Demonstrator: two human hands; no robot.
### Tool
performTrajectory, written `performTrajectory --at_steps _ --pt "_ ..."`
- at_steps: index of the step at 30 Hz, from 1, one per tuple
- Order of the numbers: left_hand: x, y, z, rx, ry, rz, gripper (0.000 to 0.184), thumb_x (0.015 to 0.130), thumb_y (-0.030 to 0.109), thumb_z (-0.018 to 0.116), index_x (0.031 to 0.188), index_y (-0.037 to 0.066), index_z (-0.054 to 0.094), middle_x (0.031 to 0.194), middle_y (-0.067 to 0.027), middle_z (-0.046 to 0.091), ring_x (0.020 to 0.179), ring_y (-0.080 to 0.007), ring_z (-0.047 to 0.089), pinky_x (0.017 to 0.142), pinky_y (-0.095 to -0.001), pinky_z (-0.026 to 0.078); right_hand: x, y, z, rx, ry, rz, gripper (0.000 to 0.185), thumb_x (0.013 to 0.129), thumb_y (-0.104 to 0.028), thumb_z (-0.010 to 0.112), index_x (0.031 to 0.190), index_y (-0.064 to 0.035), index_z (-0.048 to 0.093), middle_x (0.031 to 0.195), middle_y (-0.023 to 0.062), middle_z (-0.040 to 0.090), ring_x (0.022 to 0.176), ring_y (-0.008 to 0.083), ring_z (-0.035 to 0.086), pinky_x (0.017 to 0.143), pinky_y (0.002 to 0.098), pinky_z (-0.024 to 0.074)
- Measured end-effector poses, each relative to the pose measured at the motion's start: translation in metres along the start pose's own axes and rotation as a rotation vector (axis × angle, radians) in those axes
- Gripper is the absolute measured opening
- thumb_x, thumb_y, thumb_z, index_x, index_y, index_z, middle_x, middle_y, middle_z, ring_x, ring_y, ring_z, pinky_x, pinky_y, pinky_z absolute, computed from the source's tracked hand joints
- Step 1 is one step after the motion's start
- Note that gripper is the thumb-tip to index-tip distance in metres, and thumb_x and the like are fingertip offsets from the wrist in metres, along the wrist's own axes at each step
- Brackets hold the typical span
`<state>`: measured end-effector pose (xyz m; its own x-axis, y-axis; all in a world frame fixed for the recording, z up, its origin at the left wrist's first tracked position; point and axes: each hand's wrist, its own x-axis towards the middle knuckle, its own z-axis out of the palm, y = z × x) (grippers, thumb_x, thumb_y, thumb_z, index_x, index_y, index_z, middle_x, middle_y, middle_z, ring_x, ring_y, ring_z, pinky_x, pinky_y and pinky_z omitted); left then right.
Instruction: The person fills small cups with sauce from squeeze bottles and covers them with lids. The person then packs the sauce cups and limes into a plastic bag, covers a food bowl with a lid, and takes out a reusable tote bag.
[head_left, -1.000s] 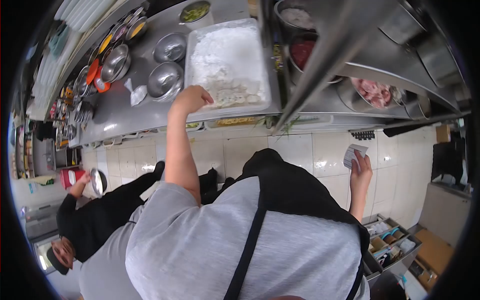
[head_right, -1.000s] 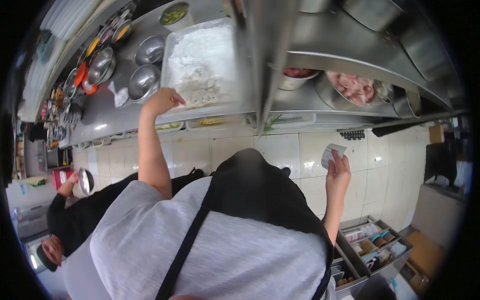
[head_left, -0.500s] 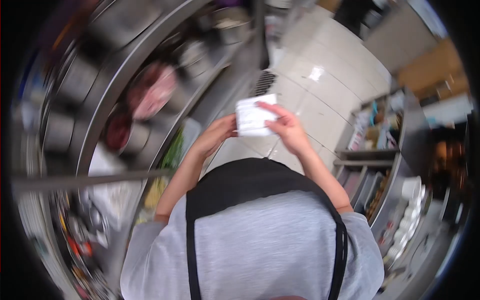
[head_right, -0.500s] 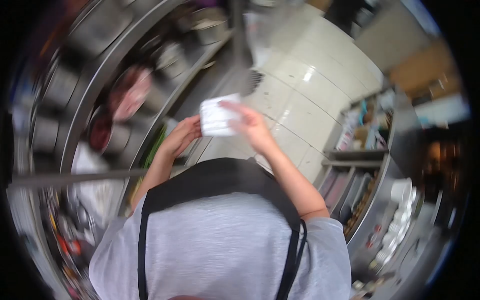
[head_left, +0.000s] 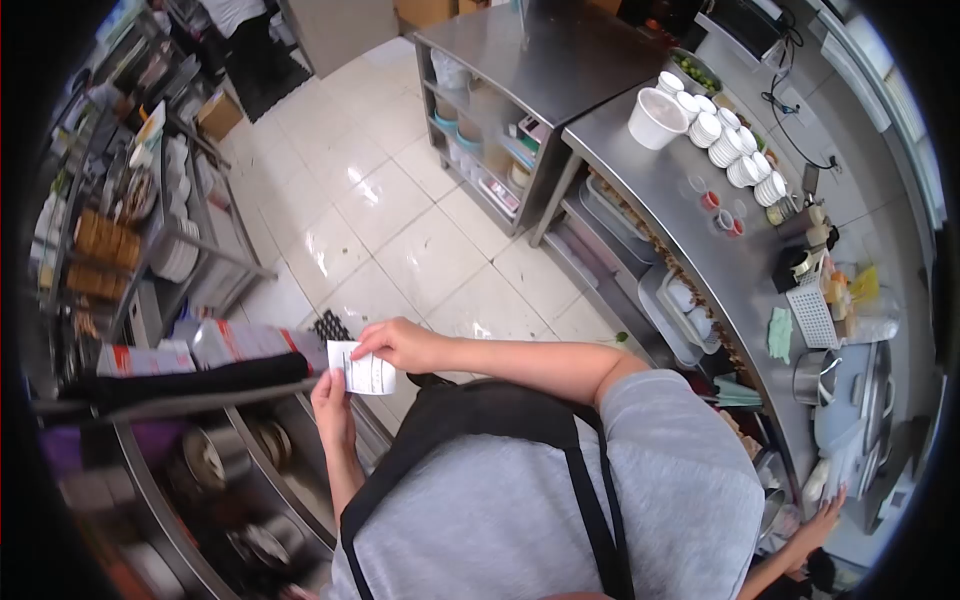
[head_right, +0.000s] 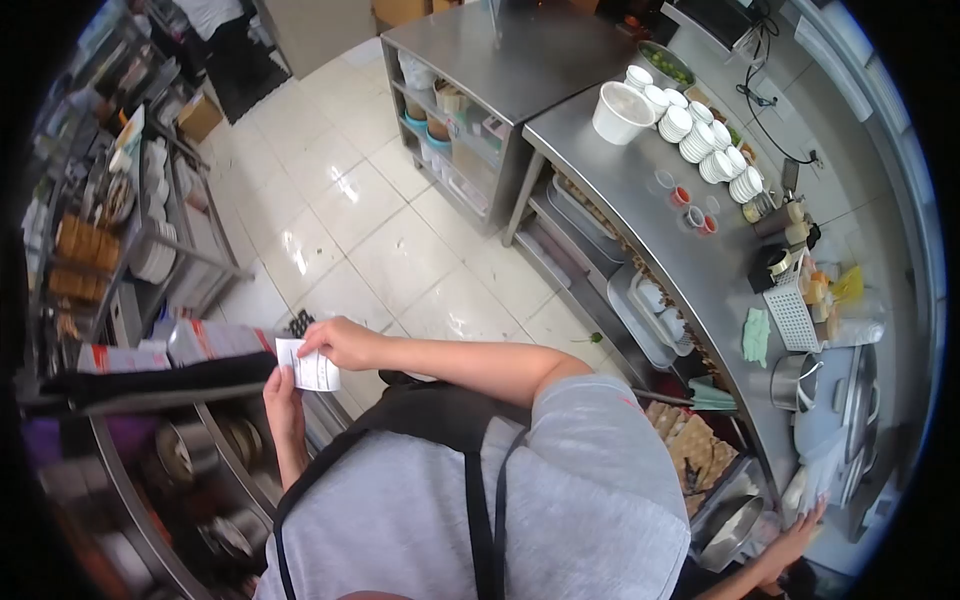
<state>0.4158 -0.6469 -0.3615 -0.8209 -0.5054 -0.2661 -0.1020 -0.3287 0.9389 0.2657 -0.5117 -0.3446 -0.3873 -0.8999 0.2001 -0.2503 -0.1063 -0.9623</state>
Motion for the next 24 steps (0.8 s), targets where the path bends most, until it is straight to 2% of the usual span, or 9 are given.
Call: performTrajectory --at_steps 3,7,11,13,15,18,20,22,24 --pt "0.06 -0.004 -0.047 0.358 -0.003 0.03 0.024 0.089 0.019 0.048 0.098 0.0 0.059 0.093 -0.0051 0.061 0.082 -0.0107 0.055 0.075 -0.0257 0.044 0.046 0.03 -0.011 -0.12 0.028 -0.017 0.03 0.071 0.007 0.049 0.095 -0.0048 0.064 0.096 0.0124 0.06 0.087 0.0275 0.058 0.076 0.0305 0.0452" --pt "0.128 0.047 -0.073 0.214 -0.021 -0.014 0.023 0.09 0.021 0.048 0.096 0.003 0.061 0.091 -0.0053 0.063 0.082 -0.0119 0.058 0.071 -0.0234 0.044 0.093 0.139 -0.06 -0.559 0.288 0.137 0.035 0.062 0.008 0.052 0.091 -0.0073 0.065 0.09 0.0136 0.06 0.085 0.0308 0.057 0.074 0.0347 0.0455" --pt "0.211 0.079 -0.11 0.262 -0.035 -0.032 0.03 0.09 0.025 0.046 0.095 -0.001 0.06 0.077 -0.0062 0.065 0.072 -0.0115 0.06 0.067 -0.0227 0.044 0.04 0.265 -0.139 -0.816 0.527 0.878 0.016 0.071 -0.015 0.054 0.079 -0.004 0.063 0.082 0.0199 0.061 0.079 0.0327 0.059 0.07 0.0406 0.0464" --pt "0.255 0.094 -0.116 0.252 -0.102 -0.01 0.037 0.091 0.028 0.042 0.101 -0.004 0.057 0.068 -0.0068 0.063 0.068 -0.0137 0.06 0.068 -0.0237 0.044 -0.043 0.324 -0.165 -1.007 0.51 1.135 0.019 0.076 -0.013 0.048 0.085 -0.0034 0.063 0.092 0.0165 0.061 0.086 0.0314 0.059 0.077 0.0406 0.0466" --pt "0.301 0.111 -0.118 0.283 -0.158 0.049 0.043 0.092 0.03 0.038 0.11 -0.007 0.051 0.065 -0.0073 0.062 0.066 -0.016 0.06 0.069 -0.0245 0.043 -0.107 0.31 -0.176 -1.03 0.155 1.517 0.023 0.079 -0.017 0.049 0.094 -0.0046 0.061 0.102 0.0177 0.059 0.098 0.0289 0.056 0.085 0.036 0.0441" --pt "0.358 0.133 -0.098 0.343 -0.158 0.079 0.043 0.092 0.026 0.038 0.127 0.002 0.037 0.069 -0.0063 0.062 0.073 -0.0165 0.059 0.074 -0.0261 0.042 -0.202 0.331 -0.161 -0.851 0.603 1.782 0.027 0.081 -0.019 0.047 0.101 -0.0059 0.061 0.106 0.0137 0.059 0.1 0.0279 0.055 0.082 0.0352 0.0448" --pt "0.405 0.136 -0.102 0.429 -0.121 0.089 0.047 0.088 0.016 0.04 0.133 0.013 0.03 0.089 -0.0065 0.063 0.086 -0.0157 0.057 0.079 -0.0284 0.041 -0.226 0.312 -0.149 -0.961 0.368 1.88 0.028 0.083 -0.019 0.045 0.101 -0.0059 0.061 0.104 0.0136 0.06 0.098 0.0269 0.057 0.079 0.0364 0.046" --pt "0.455 0.114 -0.121 0.451 -0.101 0.119 0.046 0.086 0.011 0.042 0.131 0.011 0.033 0.094 -0.0083 0.062 0.089 -0.0169 0.056 0.079 -0.0285 0.042 -0.211 0.316 -0.156 -1.205 -0.001 1.765 0.029 0.084 -0.02 0.043 0.102 -0.0059 0.061 0.102 0.0136 0.061 0.097 0.0259 0.058 0.075 0.0376 0.0472" --pt "0.49 0.113 -0.137 0.52 -0.104 0.04 0.043 0.082 0.008 0.048 0.125 0.008 0.042 0.102 -0.0101 0.06 0.092 -0.0183 0.056 0.078 -0.0288 0.043 -0.124 0.344 -0.209 -1.358 -0.124 1.601 0.03 0.085 -0.021 0.042 0.102 -0.0059 0.061 0.101 0.0135 0.061 0.096 0.0254 0.059 0.073 0.0382 0.0479"
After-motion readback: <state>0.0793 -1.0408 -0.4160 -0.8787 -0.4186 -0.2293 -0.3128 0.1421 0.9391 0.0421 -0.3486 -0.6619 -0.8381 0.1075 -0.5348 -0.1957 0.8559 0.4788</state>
